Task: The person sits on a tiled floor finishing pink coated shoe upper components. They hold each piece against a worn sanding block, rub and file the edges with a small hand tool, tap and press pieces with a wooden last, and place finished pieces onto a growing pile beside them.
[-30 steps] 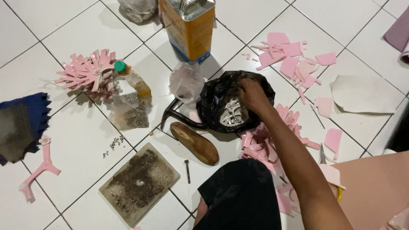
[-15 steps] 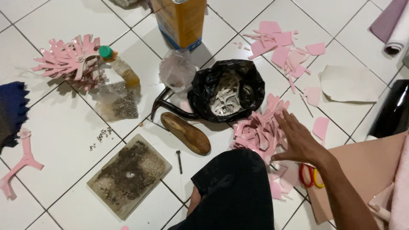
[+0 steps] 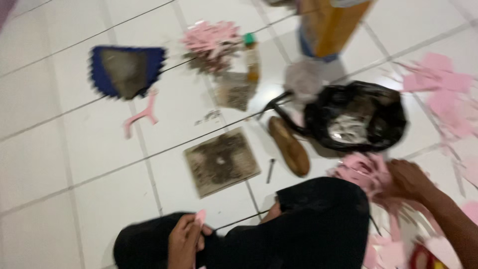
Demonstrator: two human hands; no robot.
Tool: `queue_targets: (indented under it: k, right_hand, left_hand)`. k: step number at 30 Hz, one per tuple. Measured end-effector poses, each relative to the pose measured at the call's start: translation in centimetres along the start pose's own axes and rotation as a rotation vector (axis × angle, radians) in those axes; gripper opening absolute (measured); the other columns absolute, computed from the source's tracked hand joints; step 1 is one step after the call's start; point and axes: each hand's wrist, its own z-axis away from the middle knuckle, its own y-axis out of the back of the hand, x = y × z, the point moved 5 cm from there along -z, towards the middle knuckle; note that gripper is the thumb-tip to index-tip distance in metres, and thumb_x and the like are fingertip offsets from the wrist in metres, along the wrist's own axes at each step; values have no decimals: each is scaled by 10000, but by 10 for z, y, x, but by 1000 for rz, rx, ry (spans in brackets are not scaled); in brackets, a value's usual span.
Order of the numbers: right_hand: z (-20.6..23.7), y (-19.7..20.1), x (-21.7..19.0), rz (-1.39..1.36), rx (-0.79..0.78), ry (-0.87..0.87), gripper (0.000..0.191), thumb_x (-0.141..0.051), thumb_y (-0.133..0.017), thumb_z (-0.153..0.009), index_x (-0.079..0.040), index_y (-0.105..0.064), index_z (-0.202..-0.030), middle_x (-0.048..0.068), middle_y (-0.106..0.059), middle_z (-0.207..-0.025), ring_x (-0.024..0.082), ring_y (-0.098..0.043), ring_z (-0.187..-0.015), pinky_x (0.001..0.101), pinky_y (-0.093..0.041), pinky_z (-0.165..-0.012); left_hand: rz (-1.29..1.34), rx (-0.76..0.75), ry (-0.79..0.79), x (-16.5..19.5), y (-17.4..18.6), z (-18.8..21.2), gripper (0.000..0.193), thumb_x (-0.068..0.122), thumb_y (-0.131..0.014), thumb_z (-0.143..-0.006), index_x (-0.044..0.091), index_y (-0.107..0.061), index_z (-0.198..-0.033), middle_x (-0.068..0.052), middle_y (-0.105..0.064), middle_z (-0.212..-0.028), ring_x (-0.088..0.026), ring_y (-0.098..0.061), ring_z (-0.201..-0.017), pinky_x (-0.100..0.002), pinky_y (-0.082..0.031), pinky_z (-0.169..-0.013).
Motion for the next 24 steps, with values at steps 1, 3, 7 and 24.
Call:
queue_targets:
  k: [1,3,7,24]
  right_hand:
    - [0,-1,-5,-5,-20,7,959,-625,-942,-467,-82,-606,-1182,123,-673,-1114,298,-623,-1114,416,-482,-1006]
    - [4,0,-16,0,-52,0,939,-607,-942,-481,-85,-606,-1185,122,-681,-1101,295,-631,-1090,413,-490,-985]
    - [9,11,-37,15,-81,-18,900,-572,-941,-508,-90,-607,-1191,120,-696,-1075,289,-649,-1041,406,-508,-942]
    - [50,267,-272,-9,-20,112,744,-421,-938,-624,-115,-612,-1219,111,-760,-965,262,-724,-834,377,-582,-762]
  left_hand:
    - [20,1,-4,-4,7,7,252,215,-607,-973,5,-677,-1092,-101,-720,-753,-94,-501,-492,-243,-363,-457]
    - [37,-5,-47,-9,12,13,252,236,-608,-981,9,-669,-1073,-96,-713,-751,-88,-494,-491,-240,-359,-453]
    - [53,-60,-90,4,15,14,261,257,-613,-996,5,-660,-1044,-101,-710,-744,-82,-503,-488,-236,-379,-452]
    - [697,-258,-36,11,67,-60,224,205,-583,-1021,-18,-593,-1044,-125,-657,-766,-43,-393,-395,-205,-292,-353]
